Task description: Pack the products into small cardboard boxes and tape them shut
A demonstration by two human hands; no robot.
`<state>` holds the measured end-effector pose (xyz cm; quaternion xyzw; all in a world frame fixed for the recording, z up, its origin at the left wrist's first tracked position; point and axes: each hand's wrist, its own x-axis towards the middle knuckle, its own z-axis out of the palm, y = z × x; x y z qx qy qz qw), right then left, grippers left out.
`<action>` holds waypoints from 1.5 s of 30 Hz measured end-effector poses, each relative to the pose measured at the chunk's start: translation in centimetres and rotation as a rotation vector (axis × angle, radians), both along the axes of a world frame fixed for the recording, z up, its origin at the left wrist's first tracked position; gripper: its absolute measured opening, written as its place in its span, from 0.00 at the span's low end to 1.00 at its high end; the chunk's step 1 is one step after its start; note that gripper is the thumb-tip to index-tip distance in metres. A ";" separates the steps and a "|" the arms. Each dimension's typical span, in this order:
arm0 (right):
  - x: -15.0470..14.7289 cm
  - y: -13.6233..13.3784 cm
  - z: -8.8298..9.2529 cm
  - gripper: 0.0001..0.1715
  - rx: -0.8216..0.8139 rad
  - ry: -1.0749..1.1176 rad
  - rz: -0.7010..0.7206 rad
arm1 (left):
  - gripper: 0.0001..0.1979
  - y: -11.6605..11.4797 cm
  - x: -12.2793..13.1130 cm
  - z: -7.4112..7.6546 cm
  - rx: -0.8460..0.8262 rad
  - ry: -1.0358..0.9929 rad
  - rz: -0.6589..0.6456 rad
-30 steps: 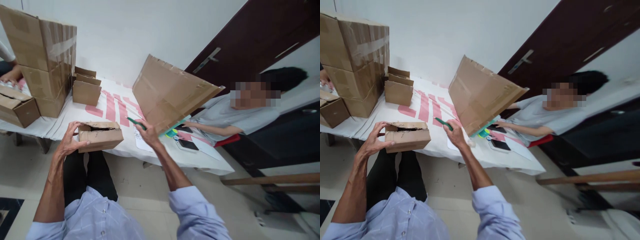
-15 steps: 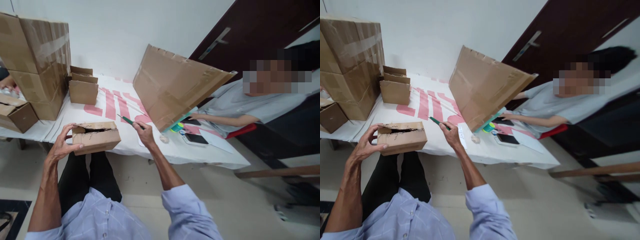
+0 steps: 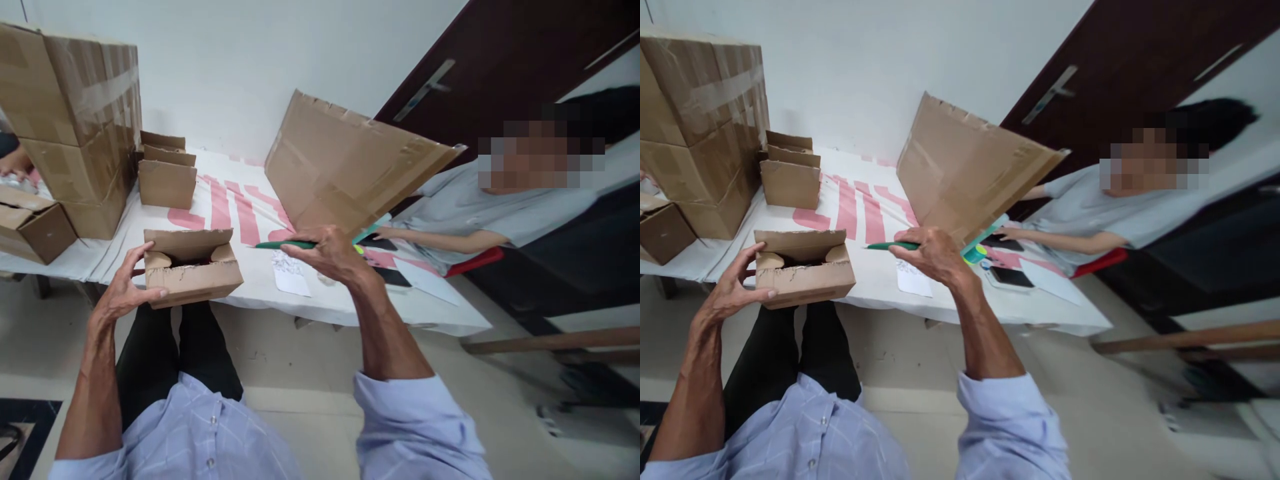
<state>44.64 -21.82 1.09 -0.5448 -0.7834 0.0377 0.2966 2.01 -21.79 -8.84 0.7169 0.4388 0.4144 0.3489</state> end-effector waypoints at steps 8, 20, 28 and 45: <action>-1.8 4.3 -13.3 0.19 -0.067 0.211 -0.350 | 0.59 -0.1 -0.1 -0.2 -0.019 0.039 -0.035; -9.2 3.3 -7.9 0.17 0.105 0.131 0.255 | 0.61 -0.3 0.8 -0.1 -0.021 0.066 -0.022; -13.1 0.2 -5.6 0.08 -0.080 -0.056 0.437 | 0.60 -1.5 1.2 -0.9 -0.018 0.004 -0.002; -14.6 -0.4 -8.3 0.12 0.216 0.178 0.290 | 0.56 -1.7 1.8 -1.6 0.049 -0.012 0.044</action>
